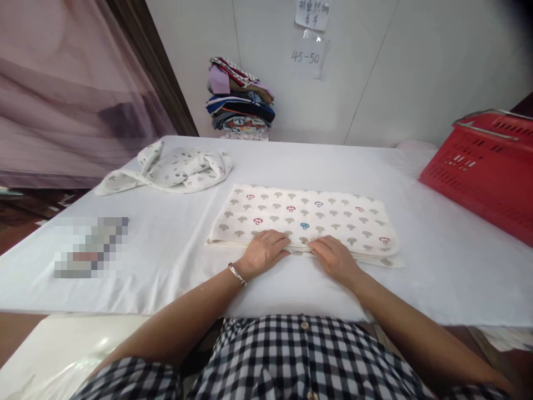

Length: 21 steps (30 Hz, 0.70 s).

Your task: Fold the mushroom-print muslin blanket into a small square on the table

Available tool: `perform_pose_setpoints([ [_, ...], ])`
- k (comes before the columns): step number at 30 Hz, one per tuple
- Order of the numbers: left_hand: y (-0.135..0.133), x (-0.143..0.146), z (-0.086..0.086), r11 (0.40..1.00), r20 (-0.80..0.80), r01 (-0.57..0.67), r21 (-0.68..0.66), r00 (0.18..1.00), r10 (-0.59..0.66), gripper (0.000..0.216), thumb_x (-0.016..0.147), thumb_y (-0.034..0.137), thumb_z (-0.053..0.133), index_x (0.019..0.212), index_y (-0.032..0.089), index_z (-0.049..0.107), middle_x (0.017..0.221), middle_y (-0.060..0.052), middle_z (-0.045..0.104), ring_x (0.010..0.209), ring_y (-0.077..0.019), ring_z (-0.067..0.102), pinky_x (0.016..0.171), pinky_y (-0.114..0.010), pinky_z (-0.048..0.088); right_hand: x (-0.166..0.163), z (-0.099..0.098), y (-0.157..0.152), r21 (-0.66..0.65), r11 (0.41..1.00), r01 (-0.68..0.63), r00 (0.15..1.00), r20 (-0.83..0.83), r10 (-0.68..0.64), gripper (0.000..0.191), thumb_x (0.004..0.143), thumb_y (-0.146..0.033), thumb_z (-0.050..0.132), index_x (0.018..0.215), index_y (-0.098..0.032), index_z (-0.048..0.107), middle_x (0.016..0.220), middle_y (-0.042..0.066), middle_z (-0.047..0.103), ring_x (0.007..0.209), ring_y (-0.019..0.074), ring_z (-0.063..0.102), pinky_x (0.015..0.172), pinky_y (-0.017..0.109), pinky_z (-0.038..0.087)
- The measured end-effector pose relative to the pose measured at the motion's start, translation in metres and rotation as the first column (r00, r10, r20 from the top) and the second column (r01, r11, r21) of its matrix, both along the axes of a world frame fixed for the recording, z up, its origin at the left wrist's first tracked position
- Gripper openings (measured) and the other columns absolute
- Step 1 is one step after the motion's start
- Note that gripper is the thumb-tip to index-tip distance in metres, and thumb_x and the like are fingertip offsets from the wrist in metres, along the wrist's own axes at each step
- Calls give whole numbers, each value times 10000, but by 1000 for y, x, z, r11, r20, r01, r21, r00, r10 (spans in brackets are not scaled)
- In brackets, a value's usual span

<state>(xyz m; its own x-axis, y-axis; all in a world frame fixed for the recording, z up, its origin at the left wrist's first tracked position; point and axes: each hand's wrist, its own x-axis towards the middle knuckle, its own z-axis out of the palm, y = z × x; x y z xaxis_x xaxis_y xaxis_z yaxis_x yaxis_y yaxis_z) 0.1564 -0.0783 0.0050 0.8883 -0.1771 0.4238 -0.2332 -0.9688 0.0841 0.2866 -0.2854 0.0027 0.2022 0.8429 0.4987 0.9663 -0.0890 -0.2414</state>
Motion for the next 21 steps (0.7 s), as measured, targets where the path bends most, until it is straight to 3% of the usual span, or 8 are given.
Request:
perform_pose_setpoints([
  [10,-6,4,1,995,31,-59,77,998,57,220,905,296,457,1044,176,579,987,-59,632,873,-186,555,731,-317,433,1,2,2,36,999,-10,997,-74,13,168,900,-127,414,992,-180,544,871,63,624,794,183,537,686,324,462],
  [16,-9,2,6,986,63,-66,150,996,57,196,876,131,447,1021,167,575,958,-49,622,838,-173,536,717,-304,411,1,-2,-1,59,998,-15,999,49,12,152,898,-144,434,970,-161,567,874,77,629,788,182,532,685,314,448],
  [21,-8,-2,2,975,82,-99,198,993,84,180,902,158,433,1017,188,568,907,-40,591,850,-181,515,698,-306,388,0,-6,-5,-27,1000,-11,989,148,15,201,905,-148,409,957,-160,603,920,91,628,827,191,528,712,329,431],
])
